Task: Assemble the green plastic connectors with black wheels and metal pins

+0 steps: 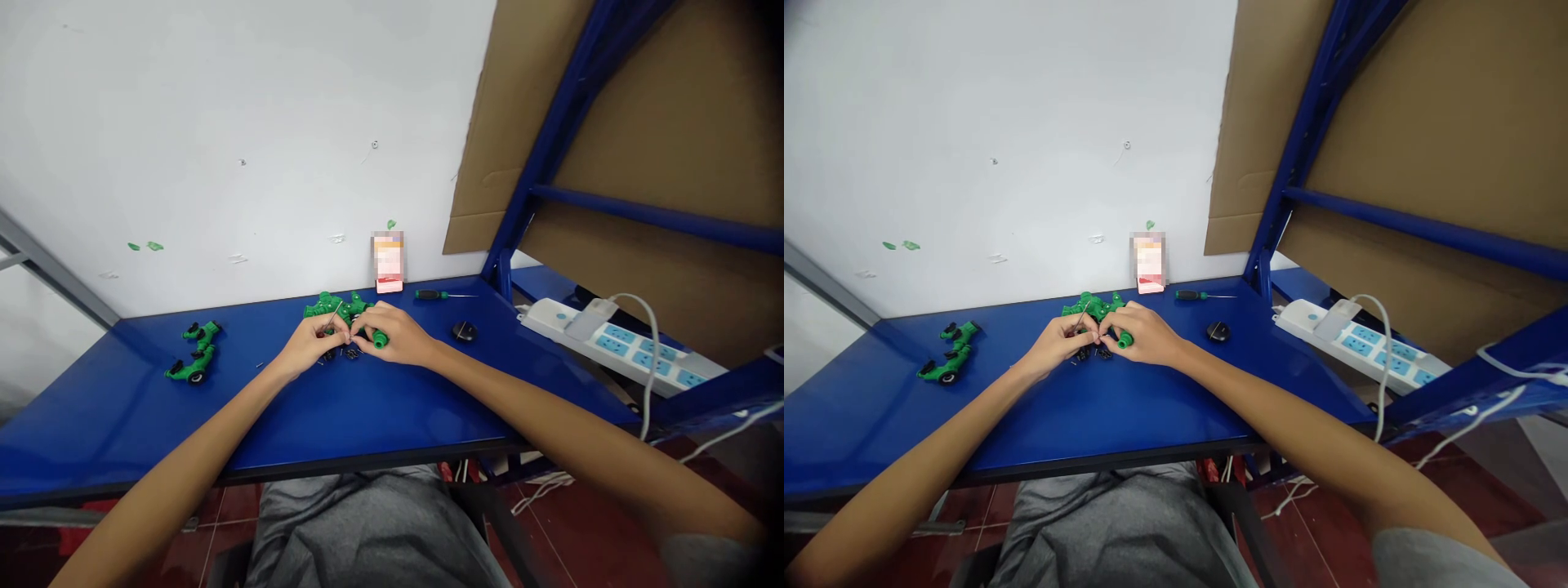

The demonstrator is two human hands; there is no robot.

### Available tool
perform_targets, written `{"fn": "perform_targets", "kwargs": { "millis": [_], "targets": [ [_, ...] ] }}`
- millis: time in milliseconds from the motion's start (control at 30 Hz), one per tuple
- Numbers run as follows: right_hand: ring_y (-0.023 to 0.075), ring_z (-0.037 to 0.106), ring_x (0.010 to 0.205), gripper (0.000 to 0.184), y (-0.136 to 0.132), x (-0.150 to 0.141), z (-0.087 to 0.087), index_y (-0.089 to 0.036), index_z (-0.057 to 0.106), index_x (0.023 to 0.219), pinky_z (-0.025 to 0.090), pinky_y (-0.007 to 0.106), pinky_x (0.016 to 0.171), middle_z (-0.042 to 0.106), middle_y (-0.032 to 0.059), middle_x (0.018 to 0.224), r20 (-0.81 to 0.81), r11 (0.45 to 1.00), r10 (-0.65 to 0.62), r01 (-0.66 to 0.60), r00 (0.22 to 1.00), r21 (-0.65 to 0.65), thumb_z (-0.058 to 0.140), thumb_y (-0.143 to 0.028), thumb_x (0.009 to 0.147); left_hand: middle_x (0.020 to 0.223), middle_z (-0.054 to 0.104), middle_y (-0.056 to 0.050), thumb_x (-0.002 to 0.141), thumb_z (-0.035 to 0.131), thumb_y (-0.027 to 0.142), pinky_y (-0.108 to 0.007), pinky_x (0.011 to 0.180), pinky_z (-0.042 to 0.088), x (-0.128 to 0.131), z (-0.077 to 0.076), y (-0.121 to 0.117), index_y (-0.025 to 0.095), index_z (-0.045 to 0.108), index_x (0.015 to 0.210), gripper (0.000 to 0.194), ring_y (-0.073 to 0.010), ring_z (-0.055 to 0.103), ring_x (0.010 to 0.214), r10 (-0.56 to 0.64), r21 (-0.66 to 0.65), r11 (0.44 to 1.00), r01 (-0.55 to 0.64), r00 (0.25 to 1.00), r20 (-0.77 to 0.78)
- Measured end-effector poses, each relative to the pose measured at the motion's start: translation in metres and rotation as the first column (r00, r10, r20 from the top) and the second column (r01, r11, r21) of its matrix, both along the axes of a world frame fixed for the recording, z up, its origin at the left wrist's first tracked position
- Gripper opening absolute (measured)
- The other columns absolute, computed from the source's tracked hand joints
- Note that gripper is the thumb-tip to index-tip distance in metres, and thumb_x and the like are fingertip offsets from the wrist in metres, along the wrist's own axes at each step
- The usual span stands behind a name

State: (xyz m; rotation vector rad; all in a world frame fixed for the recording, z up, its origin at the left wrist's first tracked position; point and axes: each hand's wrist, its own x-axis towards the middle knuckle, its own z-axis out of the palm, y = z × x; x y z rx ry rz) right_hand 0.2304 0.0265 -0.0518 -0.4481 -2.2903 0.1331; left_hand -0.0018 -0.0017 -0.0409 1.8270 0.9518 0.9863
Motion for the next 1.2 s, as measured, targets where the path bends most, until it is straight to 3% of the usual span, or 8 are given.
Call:
{"fn": "perform_targets", "kwargs": {
  "millis": [333, 867, 967, 1100, 1200],
  "targets": [
    [0.0167, 0.052, 0.068, 0.008, -0.0007, 0.0004, -0.0017, -0.025, 0.066, 0.101, 0.046, 0.034, 0.079, 0.060, -0.0018, 0.074, 0.039, 1.000, -0.016, 0.017, 0.999, -0.019, 0.062, -0.031, 0.103, 0.071, 0.063, -0.001, 0.090, 0.077, 0.051, -0.025, 0.055, 0.033, 0.0004, 0.0000, 0.0001, 0.017, 0.071, 0.085, 0.035, -0.0111, 0.048, 0.061, 0.005, -0.003, 1.000, -0.005, 1.000, 0.007],
    [0.0188, 0.056, 0.075, 0.022, 0.0019, -0.0021, -0.0037, -0.023, 0.069, 0.097, 0.045, 0.035, 0.080, 0.067, 0.0016, 0.079, 0.036, 0.992, -0.022, 0.026, 0.999, -0.123, 0.055, -0.037, 0.108, 0.081, 0.067, -0.002, 0.091, 0.077, 0.047, -0.025, 0.060, 0.034, -0.0021, -0.0049, 0.0043, 0.016, 0.071, 0.085, 0.032, -0.0098, 0.045, 0.063, 0.001, 0.065, 0.998, -0.002, 1.000, 0.009],
    [0.0195, 0.057, 0.078, 0.023, 0.0018, -0.0027, -0.0064, -0.023, 0.069, 0.096, 0.045, 0.034, 0.082, 0.069, 0.0019, 0.079, 0.028, 0.986, -0.038, 0.042, 0.999, -0.162, 0.055, -0.038, 0.108, 0.077, 0.063, 0.000, 0.091, 0.076, 0.046, -0.025, 0.056, 0.029, -0.0024, -0.0047, 0.0031, 0.016, 0.070, 0.087, 0.030, -0.0083, 0.039, 0.057, 0.018, 0.070, 0.997, -0.016, 0.999, -0.042],
    [0.0203, 0.058, 0.081, 0.025, 0.0015, -0.0026, -0.0072, -0.023, 0.070, 0.094, 0.044, 0.034, 0.081, 0.070, 0.0024, 0.079, 0.053, 0.977, -0.052, 0.062, 0.997, -0.202, 0.055, -0.038, 0.107, 0.058, 0.044, 0.006, 0.090, 0.073, 0.040, -0.025, 0.054, 0.023, -0.0022, -0.0024, -0.0014, 0.018, 0.070, 0.086, 0.022, -0.0090, 0.030, 0.052, 0.080, 0.122, 0.991, -0.062, 0.985, -0.150],
    [0.0199, 0.057, 0.080, 0.023, 0.0024, -0.0019, -0.0063, -0.022, 0.070, 0.096, 0.043, 0.033, 0.080, 0.068, 0.0022, 0.079, 0.096, 0.975, -0.070, 0.088, 0.993, -0.205, 0.056, -0.037, 0.106, 0.060, 0.047, 0.006, 0.091, 0.068, 0.034, -0.025, 0.056, 0.026, -0.0030, 0.0009, -0.0029, 0.019, 0.070, 0.085, 0.016, -0.0101, 0.031, 0.053, 0.122, 0.194, 0.978, -0.075, 0.964, -0.238]
  ]
}}
